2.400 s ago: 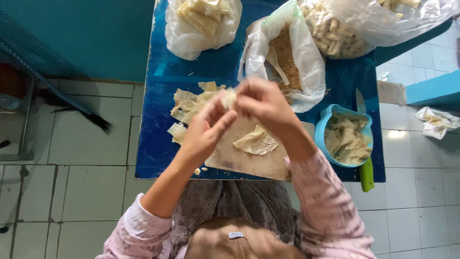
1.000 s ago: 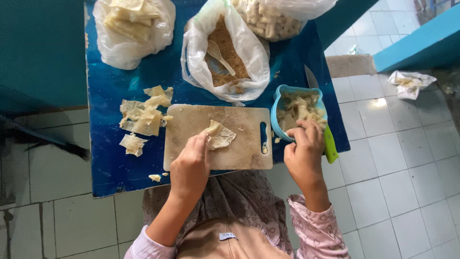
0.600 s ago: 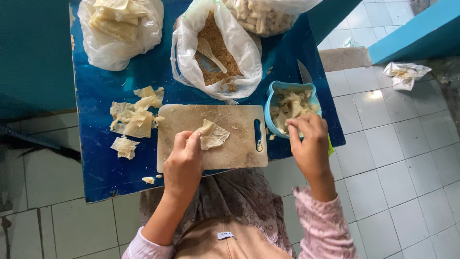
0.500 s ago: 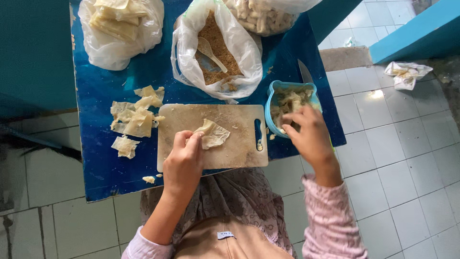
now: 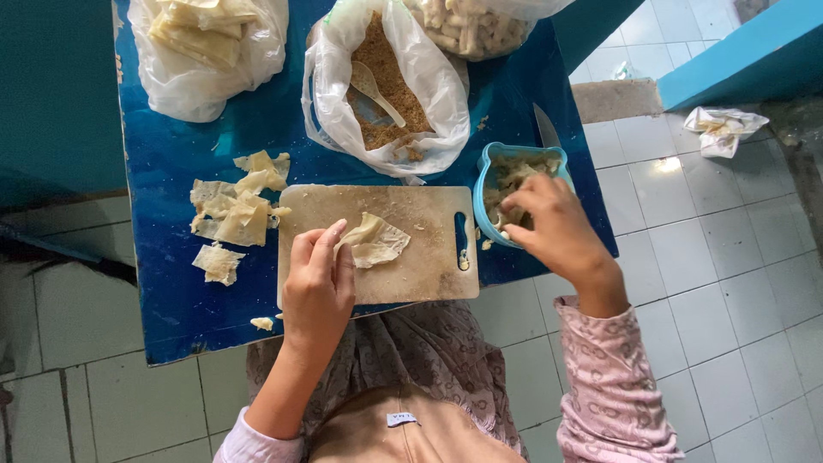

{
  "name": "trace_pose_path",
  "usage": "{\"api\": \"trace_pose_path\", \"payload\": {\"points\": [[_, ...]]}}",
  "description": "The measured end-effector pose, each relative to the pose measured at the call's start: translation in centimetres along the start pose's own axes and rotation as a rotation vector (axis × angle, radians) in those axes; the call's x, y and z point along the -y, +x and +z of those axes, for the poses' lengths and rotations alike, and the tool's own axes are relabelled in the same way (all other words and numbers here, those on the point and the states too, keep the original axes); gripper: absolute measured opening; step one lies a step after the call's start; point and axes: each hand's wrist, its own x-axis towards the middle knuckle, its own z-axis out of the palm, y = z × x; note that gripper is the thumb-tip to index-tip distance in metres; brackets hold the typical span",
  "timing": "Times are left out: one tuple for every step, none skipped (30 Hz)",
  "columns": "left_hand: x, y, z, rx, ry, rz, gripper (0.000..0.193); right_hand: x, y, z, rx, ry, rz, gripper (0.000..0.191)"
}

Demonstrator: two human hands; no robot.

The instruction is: The person takes thin dough wrapper pieces one at a time, flattens and shapes them by hand on a cutting board, and places folded wrappers into a blue bowl. At times they use a spoon to add brown filling from a plastic bag onto a wrapper before folding it closed by hand.

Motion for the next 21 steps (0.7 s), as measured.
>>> {"api": "trace_pose_path", "payload": {"points": [[0.0,-0.1,0.0,-0.002,-0.011,-0.013,0.028,0.1,0.2,0.1,-0.001,-0.021,0.013,0.018],[0.0,-0.1,0.1,-0.003,-0.004,-0.015,0.028,0.1,0.5,0.3,-0.002,-0.041,0.025,0.014],[0.1,0.0,0.1,-0.006,0.004,-0.018,0.029,0.0,0.8,0.5,-0.003,-0.061,0.035,0.01],[0.1,0.0,0.1,-0.01,0.012,-0.02,0.029,-0.4,0.9,0.4,-0.043,0.009,0.07,0.011],[0.2,0.0,0.0,-0.011,0.003,-0.021,0.029,-0.9,0.9,0.1,-0.081,0.078,0.104,0.011],[0.2,0.0,0.0,-0.011,-0.005,-0.023,0.029,-1.6,0.9,-0.3,-0.118,0.148,0.139,0.012],[0.2,0.0,-0.1,-0.008,-0.014,-0.025,0.03,-2.5,0.8,-0.6,-0.141,0.239,0.174,0.012],[0.2,0.0,-0.1,-0.008,-0.012,-0.03,0.029,-3.5,0.7,-0.9,-0.165,0.329,0.213,0.012],[0.3,0.0,-0.1,-0.005,-0.011,-0.035,0.029,-4.4,0.6,-1.1,-0.19,0.418,0.254,0.012],[0.2,0.0,-0.1,-0.001,-0.011,-0.038,0.029,-5.4,0.5,-1.1,-0.193,0.369,0.262,0.013],[0.2,0.0,-0.1,0.004,-0.018,-0.043,0.03,-6.4,0.7,-1.0,-0.198,0.32,0.267,0.014],[0.2,0.0,-0.1,0.006,-0.025,-0.046,0.03,-7.2,1.0,-0.9,-0.202,0.271,0.271,0.015],[0.2,0.1,-0.2,0.008,-0.031,-0.052,0.03,-7.9,1.4,-0.6,-0.207,0.354,0.31,0.014],[0.2,0.1,-0.3,0.009,-0.036,-0.044,0.03,-8.4,1.8,-0.3,-0.209,0.438,0.347,0.014],[0.2,0.2,-0.4,0.007,-0.041,-0.037,0.03,-8.8,2.4,-0.1,-0.21,0.522,0.383,0.014],[0.1,0.2,-0.6,0.006,-0.045,-0.031,0.031,-9.1,2.9,0.1,-0.209,0.5,0.412,0.014],[0.1,0.2,-0.7,0.007,-0.017,-0.051,0.031,-9.3,3.4,0.2,-0.208,0.477,0.441,0.015],[0.1,0.3,-0.9,0.005,0.013,-0.071,0.031,-9.4,3.9,0.2,-0.207,0.455,0.467,0.016],[0.0,0.3,-1.1,0.005,0.042,-0.093,0.032,-9.4,4.3,0.1,-0.217,0.454,0.471,0.016],[0.0,0.3,-1.3,0.011,0.037,-0.097,0.032,-9.4,4.6,0.1,-0.226,0.453,0.478,0.016],[0.0,0.4,-1.4,0.018,0.031,-0.1,0.033,-9.3,4.7,0.0,-0.237,0.452,0.486,0.016]]}}
